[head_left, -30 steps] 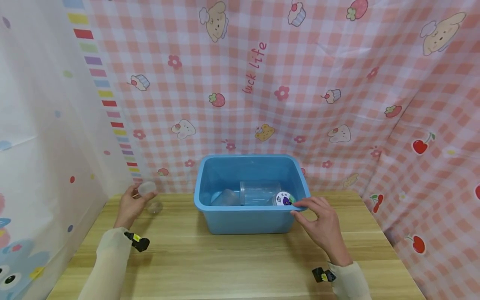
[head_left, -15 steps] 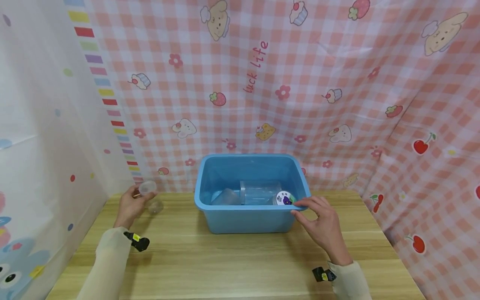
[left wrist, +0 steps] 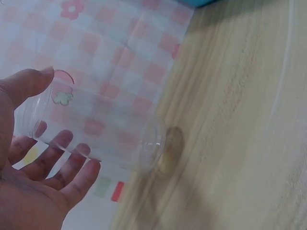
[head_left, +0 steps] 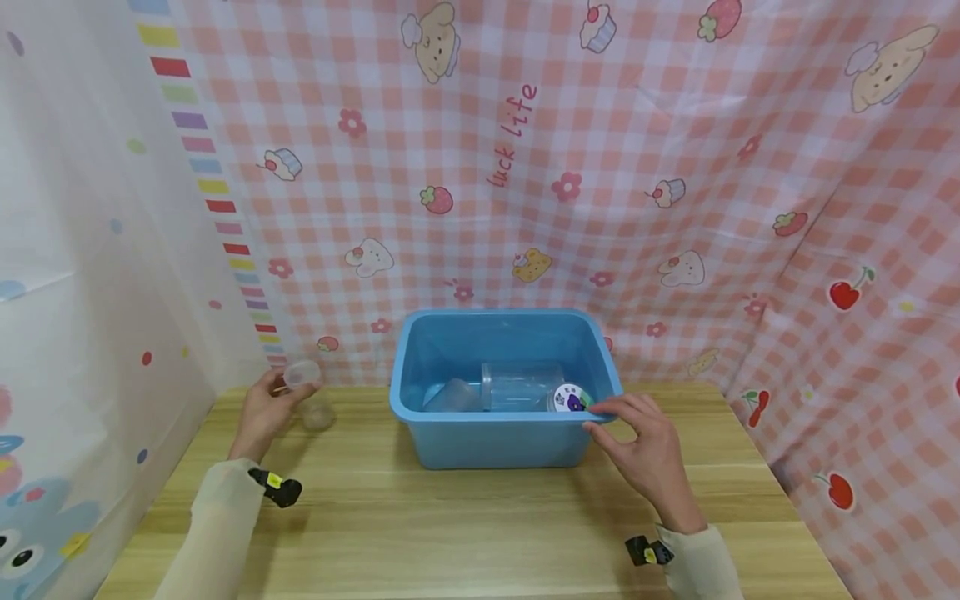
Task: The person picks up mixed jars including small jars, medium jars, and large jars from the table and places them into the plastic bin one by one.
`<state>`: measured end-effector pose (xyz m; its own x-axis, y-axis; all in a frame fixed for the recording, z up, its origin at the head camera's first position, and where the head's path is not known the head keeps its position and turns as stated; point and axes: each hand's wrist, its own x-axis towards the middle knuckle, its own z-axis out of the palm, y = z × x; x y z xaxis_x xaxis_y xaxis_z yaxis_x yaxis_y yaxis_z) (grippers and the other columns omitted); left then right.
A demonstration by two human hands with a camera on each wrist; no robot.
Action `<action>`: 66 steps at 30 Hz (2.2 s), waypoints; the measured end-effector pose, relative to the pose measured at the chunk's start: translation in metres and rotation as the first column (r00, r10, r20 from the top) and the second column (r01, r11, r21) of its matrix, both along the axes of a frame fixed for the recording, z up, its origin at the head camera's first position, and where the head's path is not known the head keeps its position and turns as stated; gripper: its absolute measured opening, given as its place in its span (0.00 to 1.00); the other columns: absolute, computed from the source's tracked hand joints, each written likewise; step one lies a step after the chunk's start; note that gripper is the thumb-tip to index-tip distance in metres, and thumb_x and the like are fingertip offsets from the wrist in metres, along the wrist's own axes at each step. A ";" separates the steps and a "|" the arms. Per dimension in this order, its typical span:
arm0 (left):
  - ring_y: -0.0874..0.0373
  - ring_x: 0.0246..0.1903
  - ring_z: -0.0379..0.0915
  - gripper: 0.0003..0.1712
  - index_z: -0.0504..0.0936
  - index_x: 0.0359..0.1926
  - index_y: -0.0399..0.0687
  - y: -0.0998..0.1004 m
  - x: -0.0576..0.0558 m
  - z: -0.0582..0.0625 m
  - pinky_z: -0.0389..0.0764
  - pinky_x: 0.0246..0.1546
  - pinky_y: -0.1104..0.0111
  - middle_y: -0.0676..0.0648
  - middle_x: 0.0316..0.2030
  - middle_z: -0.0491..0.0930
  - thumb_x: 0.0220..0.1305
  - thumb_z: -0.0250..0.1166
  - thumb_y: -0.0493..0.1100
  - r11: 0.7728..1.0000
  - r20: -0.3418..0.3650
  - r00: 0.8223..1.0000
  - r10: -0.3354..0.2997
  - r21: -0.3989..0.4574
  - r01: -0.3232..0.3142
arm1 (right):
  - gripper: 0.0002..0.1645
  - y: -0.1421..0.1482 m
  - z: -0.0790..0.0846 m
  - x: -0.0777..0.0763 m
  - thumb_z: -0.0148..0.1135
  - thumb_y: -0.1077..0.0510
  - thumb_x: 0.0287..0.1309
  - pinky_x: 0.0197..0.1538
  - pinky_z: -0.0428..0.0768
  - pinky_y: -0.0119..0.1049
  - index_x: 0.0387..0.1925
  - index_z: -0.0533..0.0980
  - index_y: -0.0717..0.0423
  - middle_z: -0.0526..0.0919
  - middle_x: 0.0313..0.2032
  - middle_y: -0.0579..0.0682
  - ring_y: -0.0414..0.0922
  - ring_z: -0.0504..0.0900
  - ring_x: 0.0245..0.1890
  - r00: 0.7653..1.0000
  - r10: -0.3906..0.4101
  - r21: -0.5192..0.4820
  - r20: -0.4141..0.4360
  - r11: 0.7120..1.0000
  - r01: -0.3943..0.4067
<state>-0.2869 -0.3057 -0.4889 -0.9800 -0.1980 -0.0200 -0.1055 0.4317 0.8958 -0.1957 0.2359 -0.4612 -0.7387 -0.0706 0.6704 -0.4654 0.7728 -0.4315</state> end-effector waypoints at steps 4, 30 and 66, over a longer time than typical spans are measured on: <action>0.45 0.63 0.68 0.45 0.65 0.75 0.44 0.006 0.001 0.005 0.77 0.43 0.74 0.36 0.68 0.70 0.67 0.68 0.62 1.000 0.004 1.000 -0.013 -0.005 0.013 | 0.14 0.001 -0.001 0.000 0.83 0.58 0.47 0.47 0.74 0.23 0.38 0.88 0.49 0.88 0.38 0.41 0.40 0.78 0.42 1.000 0.002 -0.001 -0.011 1.000 -0.002; 0.44 0.66 0.67 0.47 0.66 0.75 0.55 0.059 0.007 0.073 0.76 0.56 0.55 0.41 0.68 0.70 0.62 0.70 0.67 0.983 -0.102 0.978 -0.183 -0.013 0.183 | 0.14 0.000 -0.001 0.000 0.82 0.58 0.48 0.47 0.75 0.26 0.38 0.88 0.49 0.88 0.39 0.42 0.40 0.78 0.43 1.000 0.004 0.010 -0.010 1.000 -0.004; 0.52 0.55 0.76 0.35 0.74 0.69 0.52 0.105 0.016 0.131 0.79 0.59 0.60 0.44 0.55 0.80 0.64 0.73 0.56 0.965 -0.324 0.910 -0.260 -0.062 0.254 | 0.14 0.001 -0.002 0.000 0.83 0.59 0.47 0.46 0.72 0.23 0.37 0.88 0.50 0.88 0.38 0.41 0.39 0.77 0.42 1.000 0.010 -0.012 -0.016 1.000 -0.010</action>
<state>-0.2712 -0.2007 -0.3584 -0.9484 0.0643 0.3105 0.3078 0.4210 0.8533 -0.1960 0.2371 -0.4629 -0.7269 -0.0701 0.6831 -0.4803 0.7630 -0.4327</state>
